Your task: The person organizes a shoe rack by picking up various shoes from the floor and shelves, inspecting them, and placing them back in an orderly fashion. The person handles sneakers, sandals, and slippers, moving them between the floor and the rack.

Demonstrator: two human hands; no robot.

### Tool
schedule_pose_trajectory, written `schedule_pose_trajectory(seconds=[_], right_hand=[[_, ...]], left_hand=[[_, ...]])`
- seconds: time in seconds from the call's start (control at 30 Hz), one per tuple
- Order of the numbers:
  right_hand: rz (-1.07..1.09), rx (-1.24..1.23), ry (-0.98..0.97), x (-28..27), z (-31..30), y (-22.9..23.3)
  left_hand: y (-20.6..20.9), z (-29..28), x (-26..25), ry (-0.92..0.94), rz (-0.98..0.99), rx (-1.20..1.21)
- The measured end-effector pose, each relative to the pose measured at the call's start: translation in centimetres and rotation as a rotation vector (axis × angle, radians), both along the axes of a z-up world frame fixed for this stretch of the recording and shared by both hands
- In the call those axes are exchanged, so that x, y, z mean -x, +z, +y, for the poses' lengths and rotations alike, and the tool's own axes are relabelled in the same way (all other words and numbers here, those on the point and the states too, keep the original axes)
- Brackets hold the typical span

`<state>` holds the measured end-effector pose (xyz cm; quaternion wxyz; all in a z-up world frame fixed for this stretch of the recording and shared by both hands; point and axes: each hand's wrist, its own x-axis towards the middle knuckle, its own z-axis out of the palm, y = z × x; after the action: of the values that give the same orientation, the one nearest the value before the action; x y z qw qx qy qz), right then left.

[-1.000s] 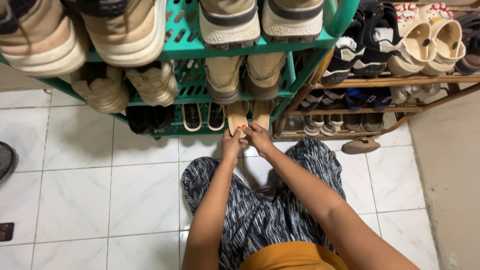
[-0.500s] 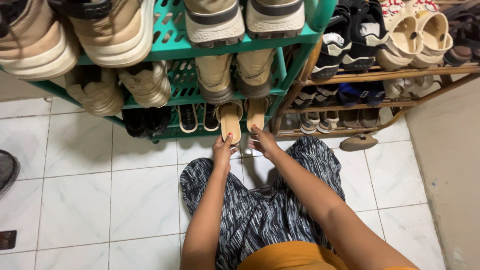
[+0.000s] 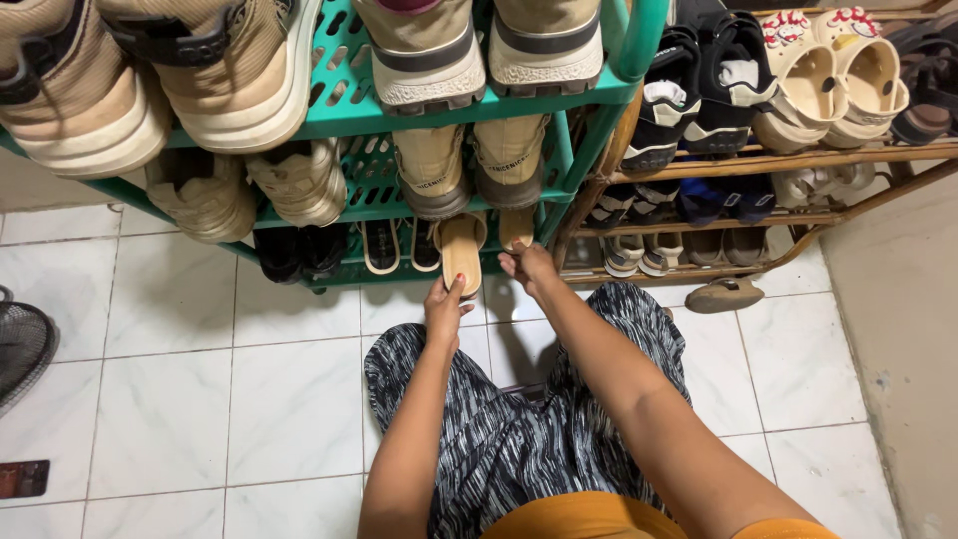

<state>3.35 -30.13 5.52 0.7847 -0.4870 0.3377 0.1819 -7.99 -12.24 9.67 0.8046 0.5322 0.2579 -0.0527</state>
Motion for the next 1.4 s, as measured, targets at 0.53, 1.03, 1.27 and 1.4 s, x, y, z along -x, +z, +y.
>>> schedule_pose_trajectory(seconds=[0.53,1.03,1.27,1.4], right_hand=[[0.016,0.03,0.028,1.4,-1.3,2.1],[-0.052,0.661,0.205,2.7,-1.7,3.4],[-0.868,1.481,0.428,6.1,-0.2,8.6],[-0.937,1.646,0.62,5.1,0.3,8.7]], left_hand=[[-5.8,-4.3,-9.3,0.102,0.068,0.035],[-4.4,-4.5,-7.4,0.007,0.027,-1.05],[1.7,-5.4,-6.0,-0.224,-0.12,-1.41],[-0.3,-5.1,-7.9,-0.235,-0.146,-1.42]])
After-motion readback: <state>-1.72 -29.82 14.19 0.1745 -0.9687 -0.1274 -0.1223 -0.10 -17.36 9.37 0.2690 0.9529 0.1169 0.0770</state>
